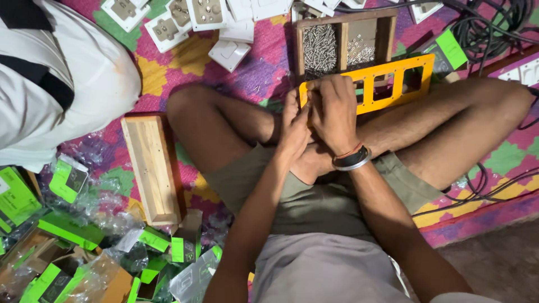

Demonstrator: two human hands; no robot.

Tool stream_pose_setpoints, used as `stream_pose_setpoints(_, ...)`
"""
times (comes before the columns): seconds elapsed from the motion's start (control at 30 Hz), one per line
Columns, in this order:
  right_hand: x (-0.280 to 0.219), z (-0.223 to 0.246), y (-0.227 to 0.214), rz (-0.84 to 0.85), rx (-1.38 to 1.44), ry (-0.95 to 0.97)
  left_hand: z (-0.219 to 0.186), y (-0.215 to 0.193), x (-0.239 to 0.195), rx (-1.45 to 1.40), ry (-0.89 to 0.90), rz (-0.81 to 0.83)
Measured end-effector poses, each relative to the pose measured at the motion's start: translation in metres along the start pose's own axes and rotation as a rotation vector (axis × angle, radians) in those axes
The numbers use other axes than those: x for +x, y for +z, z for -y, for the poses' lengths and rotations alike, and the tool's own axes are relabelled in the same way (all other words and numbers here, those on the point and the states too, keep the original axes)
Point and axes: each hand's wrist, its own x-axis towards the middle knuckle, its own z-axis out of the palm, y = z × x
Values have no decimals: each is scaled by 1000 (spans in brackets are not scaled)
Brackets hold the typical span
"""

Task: The person sits on the floor assembling white electrical switch plates using a yellow jig. They insert metal components and screws into the jig, then attach the white plastic cover to complete the assembly.

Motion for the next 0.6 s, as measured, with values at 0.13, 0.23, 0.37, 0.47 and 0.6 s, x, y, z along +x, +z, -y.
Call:
stream_pose_setpoints(0.13, -2, 1, 0, -4, -10, -25, 2, 1, 3, -6, 14, 6)
stream_pose_setpoints(0.23, 0, -2, -2, -116, 137, -1, -3, 3, 2, -16, -4, 6)
stream_pose_setpoints(0.37, 15, -34, -26, -257, 210, 108, -11, 9, -1, -12, -69, -10)
stream_pose_setpoints(0.47, 33, -76, -50, -91, -29, 112, -16, 11, -2, -17, -95, -11)
stream_pose_setpoints(0.6, 59, -120, -54, 150, -313, 190, -21, 7, -4, -16, -80, -7)
